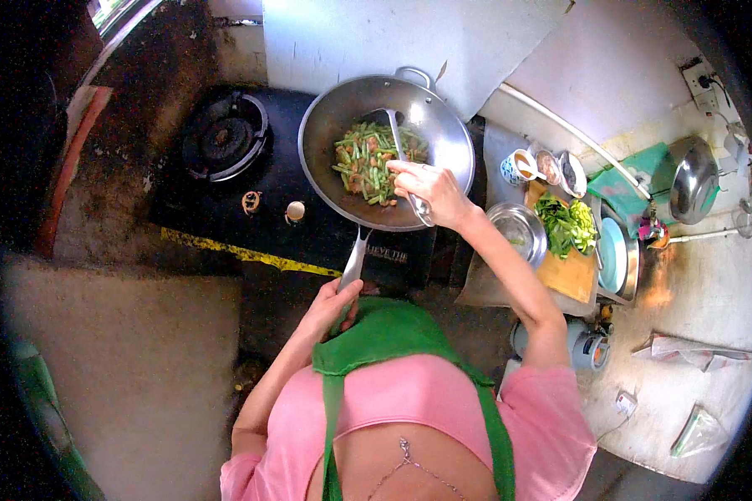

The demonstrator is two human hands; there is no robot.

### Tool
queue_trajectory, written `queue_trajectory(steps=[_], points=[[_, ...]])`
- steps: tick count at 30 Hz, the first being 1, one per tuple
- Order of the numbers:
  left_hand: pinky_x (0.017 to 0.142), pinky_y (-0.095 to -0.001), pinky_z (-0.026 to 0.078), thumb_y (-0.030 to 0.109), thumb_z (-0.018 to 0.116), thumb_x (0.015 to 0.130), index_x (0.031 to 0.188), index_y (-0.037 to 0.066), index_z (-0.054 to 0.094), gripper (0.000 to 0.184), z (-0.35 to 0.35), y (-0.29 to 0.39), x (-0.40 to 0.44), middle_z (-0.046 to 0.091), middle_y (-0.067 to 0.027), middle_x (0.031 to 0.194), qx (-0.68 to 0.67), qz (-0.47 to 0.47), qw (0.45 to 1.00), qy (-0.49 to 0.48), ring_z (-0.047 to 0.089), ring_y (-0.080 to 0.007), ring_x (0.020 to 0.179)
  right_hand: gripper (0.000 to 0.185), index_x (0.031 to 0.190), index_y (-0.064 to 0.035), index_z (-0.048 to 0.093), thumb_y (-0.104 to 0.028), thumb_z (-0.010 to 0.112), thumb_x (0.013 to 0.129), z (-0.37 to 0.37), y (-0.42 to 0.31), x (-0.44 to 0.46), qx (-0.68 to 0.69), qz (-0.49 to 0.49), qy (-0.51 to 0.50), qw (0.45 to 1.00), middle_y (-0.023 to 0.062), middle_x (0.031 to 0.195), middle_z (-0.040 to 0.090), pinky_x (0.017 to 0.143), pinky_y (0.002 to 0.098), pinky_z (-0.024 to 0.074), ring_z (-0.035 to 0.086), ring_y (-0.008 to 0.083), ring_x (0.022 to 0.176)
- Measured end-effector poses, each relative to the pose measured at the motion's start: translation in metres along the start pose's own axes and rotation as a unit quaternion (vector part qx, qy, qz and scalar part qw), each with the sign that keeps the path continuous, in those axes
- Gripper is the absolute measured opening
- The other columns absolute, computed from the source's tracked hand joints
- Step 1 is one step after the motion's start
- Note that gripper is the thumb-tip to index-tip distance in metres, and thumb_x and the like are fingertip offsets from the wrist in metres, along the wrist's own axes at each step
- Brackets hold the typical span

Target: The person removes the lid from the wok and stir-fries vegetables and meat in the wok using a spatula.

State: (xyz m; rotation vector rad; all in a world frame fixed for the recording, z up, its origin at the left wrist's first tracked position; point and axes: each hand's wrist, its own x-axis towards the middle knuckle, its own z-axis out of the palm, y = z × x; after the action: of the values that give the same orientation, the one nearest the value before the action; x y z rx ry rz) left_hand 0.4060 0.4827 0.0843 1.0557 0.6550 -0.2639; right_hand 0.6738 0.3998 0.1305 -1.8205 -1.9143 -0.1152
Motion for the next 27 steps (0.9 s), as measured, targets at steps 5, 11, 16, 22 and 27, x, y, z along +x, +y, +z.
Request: queue_trajectory(steps=[5,11,16,22,27], points=[[0.041,-0.0241,0.033,0.036,0.054,0.090,0.089,0.008,0.047,0.028,0.000,-0.004,0.005,0.047,0.0004,0.060,0.004,-0.005,1.000,0.008,0.043,-0.0091,0.047,0.007,0.079,-0.0076,0.055,-0.012,0.058,0.073,-0.007,-0.049,-0.005,-0.081,-0.039,-0.039,0.995,0.0082,0.104,0.060,0.064,0.0325,0.0514,0.060,0.0230,0.074],[0.041,-0.0250,0.032,0.032,0.052,0.091,0.082,0.009,0.044,0.026,-0.001,-0.005,0.008,0.045,-0.0026,0.056,0.026,0.029,0.999,0.004,0.041,-0.0115,0.043,0.016,0.088,-0.0041,0.053,-0.011,0.056,0.073,0.042,-0.073,-0.028,-0.076,0.029,0.024,0.996,0.0140,0.098,0.050,0.064,0.0333,0.0522,0.059,0.0245,0.082],[0.039,-0.0252,0.031,0.030,0.051,0.091,0.080,0.009,0.044,0.024,0.000,-0.005,0.007,0.046,-0.0029,0.056,-0.003,-0.010,1.000,0.004,0.041,-0.0123,0.042,0.013,0.082,-0.0088,0.059,-0.006,0.060,0.069,0.026,-0.068,-0.095,-0.143,0.258,0.228,0.928,0.0058,0.085,0.057,0.065,0.0359,0.0501,0.057,0.0242,0.082],[0.037,-0.0243,0.030,0.031,0.052,0.091,0.081,0.011,0.046,0.022,0.001,-0.005,0.005,0.046,-0.0016,0.056,-0.019,-0.036,0.998,0.043,0.040,-0.0110,0.041,0.005,0.069,-0.0091,0.057,-0.007,0.061,0.068,-0.011,0.009,-0.265,-0.281,0.475,0.151,0.820,0.0089,0.075,0.056,0.067,0.0408,0.0463,0.055,0.0289,0.078],[0.039,-0.0260,0.038,0.037,0.049,0.092,0.087,0.008,0.050,0.030,0.002,-0.009,0.001,0.050,-0.0032,0.060,-0.056,0.008,0.998,0.024,0.045,-0.0130,0.043,0.004,0.072,-0.0074,0.057,-0.010,0.059,0.070,-0.044,0.048,-0.296,-0.275,0.467,0.039,0.839,0.0098,0.084,0.058,0.076,0.0425,0.0408,0.054,0.0289,0.090]])
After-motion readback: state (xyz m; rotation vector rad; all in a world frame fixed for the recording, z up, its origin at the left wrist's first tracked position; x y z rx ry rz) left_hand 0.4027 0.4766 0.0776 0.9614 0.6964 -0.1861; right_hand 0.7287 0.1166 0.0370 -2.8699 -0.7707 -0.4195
